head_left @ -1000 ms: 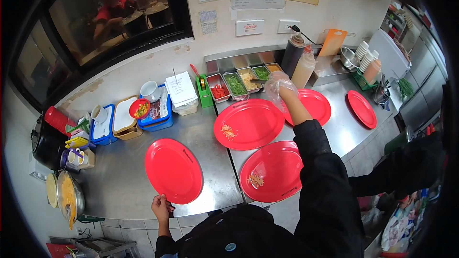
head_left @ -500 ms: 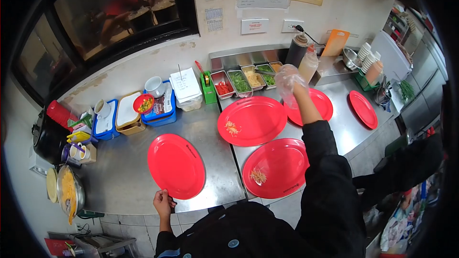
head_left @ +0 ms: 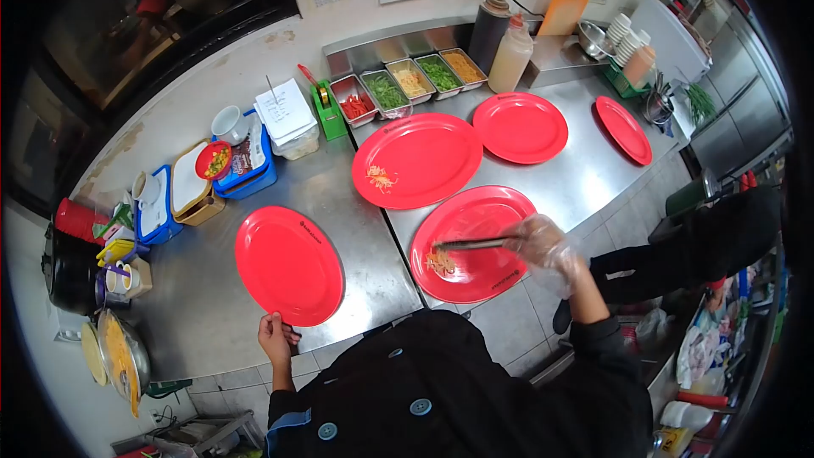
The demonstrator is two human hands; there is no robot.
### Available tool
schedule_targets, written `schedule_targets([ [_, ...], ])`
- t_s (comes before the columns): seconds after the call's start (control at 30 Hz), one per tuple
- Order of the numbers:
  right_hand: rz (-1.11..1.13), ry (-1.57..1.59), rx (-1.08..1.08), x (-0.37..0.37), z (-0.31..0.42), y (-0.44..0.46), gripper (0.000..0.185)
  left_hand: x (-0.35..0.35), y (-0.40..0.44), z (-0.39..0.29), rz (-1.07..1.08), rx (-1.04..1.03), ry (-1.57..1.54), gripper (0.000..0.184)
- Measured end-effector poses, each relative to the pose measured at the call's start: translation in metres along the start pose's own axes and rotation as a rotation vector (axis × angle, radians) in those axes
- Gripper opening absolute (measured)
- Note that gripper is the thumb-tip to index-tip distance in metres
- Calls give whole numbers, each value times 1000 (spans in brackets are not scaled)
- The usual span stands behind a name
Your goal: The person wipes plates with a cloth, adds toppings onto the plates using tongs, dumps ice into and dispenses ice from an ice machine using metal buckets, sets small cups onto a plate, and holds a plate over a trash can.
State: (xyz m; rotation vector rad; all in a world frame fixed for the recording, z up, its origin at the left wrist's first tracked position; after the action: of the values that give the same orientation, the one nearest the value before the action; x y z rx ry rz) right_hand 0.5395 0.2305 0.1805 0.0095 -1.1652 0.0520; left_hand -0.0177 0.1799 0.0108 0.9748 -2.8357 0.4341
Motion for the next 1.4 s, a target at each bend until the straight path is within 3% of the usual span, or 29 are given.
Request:
schedule_targets([
  [0.13, 121, -81, -63, -13, 4, -14, 24, -1, 2, 1, 22, -3, 25, 25],
  [0.27, 87, -97, -114, 19, 12, -16, 29, 0, 3, 4, 28, 1, 17, 25],
  [0.33, 55, 62, -242, 30, 7, -15, 31, 1, 3, 6, 25, 5, 14, 25],
  [0.43, -75, 250, -173, 28, 1, -3, 24, 3, 3, 9, 6, 12, -10, 25],
  [0.47, -71, 249, -164, 27, 1, 1, 24, 3, 3, 9, 3, 17, -9, 25],
  [0.53, 156, 149, -205, 6, -1, 7, 24, 5, 3, 8, -13, 19, -12, 25],
  [0.63, 73, 204, -160, 25, -6, 36, 24, 4, 2, 6, -4, 10, -26, 25],
  [0.7, -230, 1290, -374, 34, -31, 67, 24, 2, 2, 4, -2, 10, -15, 25],
  [0.73, -294, 557, -173, 71, -11, 90, 24, 1, 1, 2, -5, 3, -24, 25],
  [0.8, -450, 231, -150, 114, 14, 129, 20, 1, 0, 0, -6, 2, -23, 25],
  [0.93, -494, -222, 169, 75, 5, 254, 25, 2, -1, 1, -34, 25, -34, 24],
  [1.07, -358, -374, 106, 45, 30, 308, 26, 4, 0, 1, -66, 17, -31, 25],
  [1.13, -296, -365, -85, 47, 24, 316, 29, 4, 0, 1, -71, 12, -40, 24],
  [1.3, -413, -373, 63, 63, 14, 326, 26, 4, -4, -4, -80, 44, -61, 23],
  [1.4, -479, -225, 105, 88, 23, 293, 24, 2, -4, -8, -82, 38, -58, 23],
])
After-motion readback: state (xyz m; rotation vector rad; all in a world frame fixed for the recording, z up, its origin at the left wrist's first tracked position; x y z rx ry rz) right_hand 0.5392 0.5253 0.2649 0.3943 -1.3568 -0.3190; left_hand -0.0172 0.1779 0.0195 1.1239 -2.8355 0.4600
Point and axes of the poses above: each hand's wrist, its own y-axis towards the middle knuckle, its own x-axis out of the back of the hand, z = x × y, the point moved 10 cm from there along y, towards the middle knuckle, and after that the axes turned 14 degrees about -z, right-handed, at the moved point
